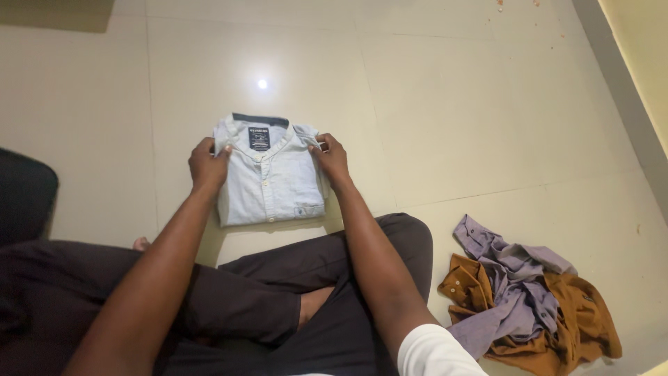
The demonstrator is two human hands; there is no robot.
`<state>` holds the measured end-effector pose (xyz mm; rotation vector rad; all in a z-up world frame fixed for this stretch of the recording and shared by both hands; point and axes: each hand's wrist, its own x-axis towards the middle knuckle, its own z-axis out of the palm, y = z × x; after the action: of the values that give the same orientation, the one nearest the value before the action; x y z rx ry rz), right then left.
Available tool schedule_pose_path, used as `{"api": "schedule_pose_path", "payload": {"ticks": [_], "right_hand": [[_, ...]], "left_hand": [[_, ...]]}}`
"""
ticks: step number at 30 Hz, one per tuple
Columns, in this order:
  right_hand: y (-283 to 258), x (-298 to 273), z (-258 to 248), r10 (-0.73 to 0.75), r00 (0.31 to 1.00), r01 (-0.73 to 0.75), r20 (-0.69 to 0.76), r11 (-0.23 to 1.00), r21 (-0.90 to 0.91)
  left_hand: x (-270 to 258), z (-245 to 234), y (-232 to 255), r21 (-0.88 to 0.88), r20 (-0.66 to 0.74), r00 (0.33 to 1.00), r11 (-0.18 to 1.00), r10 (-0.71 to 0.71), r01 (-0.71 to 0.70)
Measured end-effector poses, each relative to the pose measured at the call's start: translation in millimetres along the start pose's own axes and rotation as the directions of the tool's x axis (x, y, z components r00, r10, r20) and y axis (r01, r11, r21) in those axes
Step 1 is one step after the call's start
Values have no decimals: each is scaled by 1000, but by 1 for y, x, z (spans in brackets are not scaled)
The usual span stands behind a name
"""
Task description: The person folds a light blue collared shirt while sitting on the floor and then places the folded shirt into a black bag.
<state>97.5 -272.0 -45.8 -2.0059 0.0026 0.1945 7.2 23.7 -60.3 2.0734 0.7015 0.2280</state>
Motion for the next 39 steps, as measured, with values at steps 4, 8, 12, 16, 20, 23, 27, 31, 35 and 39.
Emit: {"api": "schedule_pose_path", "payload": {"ticks": [4,8,12,16,20,23,27,31,35,39], "right_hand": [[6,-2,2,-77,996,74,-35,994,-86],[-23,-30,-9,-58,996,31,-65,934,-356],[-46,-77,-19,-4,1000,-6,-18,854,-521],[-46,-105,-24,-33,999,51,42,804,-593],[-35,-104,-22,-79,997,77,24,791,-606],[-23,-90,-19,-2,1000,1,-2,836,-548],[7,-74,-22,34,999,-40,-23,948,-315],[36,-54,-25,259,944,-295,203,939,177],[36,-51,-29,298,921,-309,251,951,4],[21,-53,-34,63,985,-19,161,965,-263]], "left_hand": [[-7,3,7,2,-23,1000,1000,-7,7],[-14,-1,0,-2,-36,999,1000,-4,4],[-35,-13,-7,60,166,964,978,-208,201],[-59,-23,-12,252,322,914,953,-247,169],[-73,-27,-18,358,219,974,933,-53,-29],[-74,-28,-17,358,210,971,933,-114,33],[-74,-28,-17,336,163,979,940,-123,62],[-72,-29,-16,281,145,979,955,-140,95],[-73,-31,-7,386,225,930,903,-292,190],[-68,-31,-14,387,211,963,919,-168,75]]}}
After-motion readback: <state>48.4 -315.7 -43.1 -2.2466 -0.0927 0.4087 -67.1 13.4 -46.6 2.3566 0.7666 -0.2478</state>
